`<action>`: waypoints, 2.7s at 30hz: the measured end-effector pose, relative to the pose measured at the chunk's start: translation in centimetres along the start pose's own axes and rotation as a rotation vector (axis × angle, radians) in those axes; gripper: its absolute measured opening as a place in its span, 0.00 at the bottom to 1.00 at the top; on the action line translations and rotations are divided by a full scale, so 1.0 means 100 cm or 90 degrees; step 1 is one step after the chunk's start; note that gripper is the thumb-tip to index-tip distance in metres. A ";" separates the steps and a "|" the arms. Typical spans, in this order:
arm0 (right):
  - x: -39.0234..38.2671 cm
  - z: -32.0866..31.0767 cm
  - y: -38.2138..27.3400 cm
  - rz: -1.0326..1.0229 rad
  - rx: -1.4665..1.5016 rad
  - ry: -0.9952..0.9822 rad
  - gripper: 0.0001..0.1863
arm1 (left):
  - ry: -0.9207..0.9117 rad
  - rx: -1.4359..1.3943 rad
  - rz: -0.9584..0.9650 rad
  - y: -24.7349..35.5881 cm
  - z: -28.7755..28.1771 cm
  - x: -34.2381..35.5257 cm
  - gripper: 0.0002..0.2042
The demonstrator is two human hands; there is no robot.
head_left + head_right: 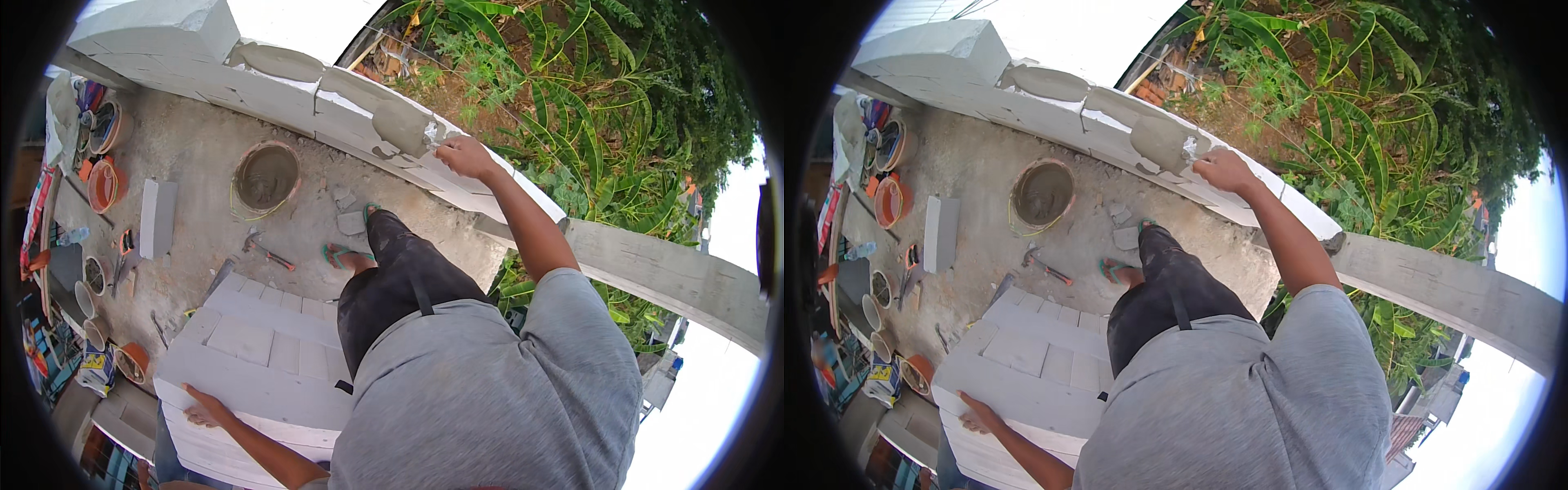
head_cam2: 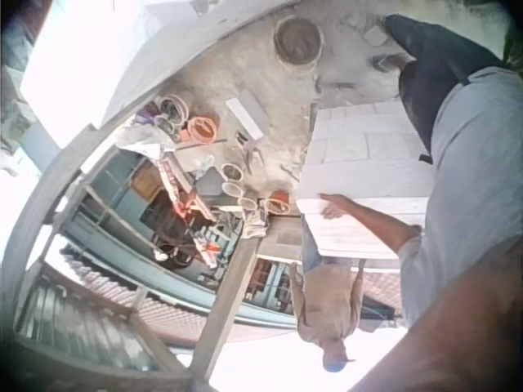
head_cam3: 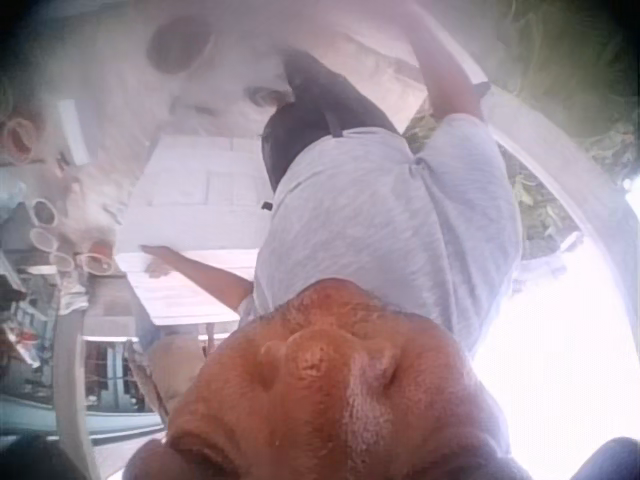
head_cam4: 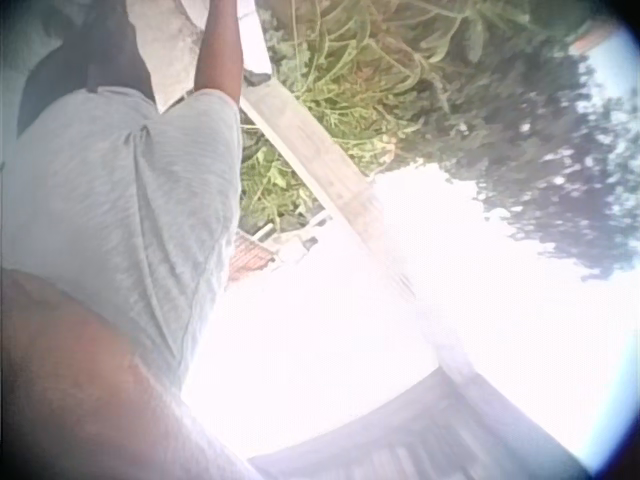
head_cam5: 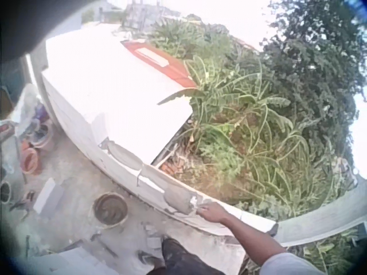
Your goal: The person applies mortar to white blocks using a trowel and places them onto a curved wall structure. The person repeatedly scoops mortar, spreads it on the blocks, and positions them along the wall.
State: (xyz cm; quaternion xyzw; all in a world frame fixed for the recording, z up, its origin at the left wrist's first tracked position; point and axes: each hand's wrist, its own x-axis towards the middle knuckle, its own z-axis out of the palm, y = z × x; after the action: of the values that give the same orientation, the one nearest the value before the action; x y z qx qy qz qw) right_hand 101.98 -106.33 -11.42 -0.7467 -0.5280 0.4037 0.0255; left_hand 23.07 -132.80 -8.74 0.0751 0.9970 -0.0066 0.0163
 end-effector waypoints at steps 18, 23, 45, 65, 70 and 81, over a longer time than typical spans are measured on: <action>-0.128 -0.035 0.286 0.110 -0.177 0.320 0.15 | -0.051 0.055 0.133 0.013 -0.041 -0.172 0.62; -0.154 -0.033 0.330 0.111 -0.102 0.399 0.14 | -0.150 0.026 0.279 0.042 -0.049 -0.260 0.58; -0.164 0.039 0.428 0.375 -0.015 0.445 0.20 | -0.380 0.187 0.441 -0.019 -0.011 -0.387 0.51; -0.091 0.061 0.127 0.025 0.228 0.326 0.24 | -0.496 0.169 0.487 0.012 0.005 -0.261 0.50; -0.078 0.085 0.099 0.105 0.191 0.215 0.25 | -0.515 0.215 0.429 -0.040 0.014 -0.214 0.49; -0.148 0.020 0.236 0.207 0.175 0.325 0.24 | -0.495 0.312 0.614 0.018 0.000 -0.259 0.40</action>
State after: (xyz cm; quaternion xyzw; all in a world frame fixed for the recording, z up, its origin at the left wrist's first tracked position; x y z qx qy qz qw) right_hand 117.13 -129.47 -15.22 -0.8877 -0.3192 0.2700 0.1928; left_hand 48.97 -134.94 -7.89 0.5066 0.7428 -0.2518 0.3582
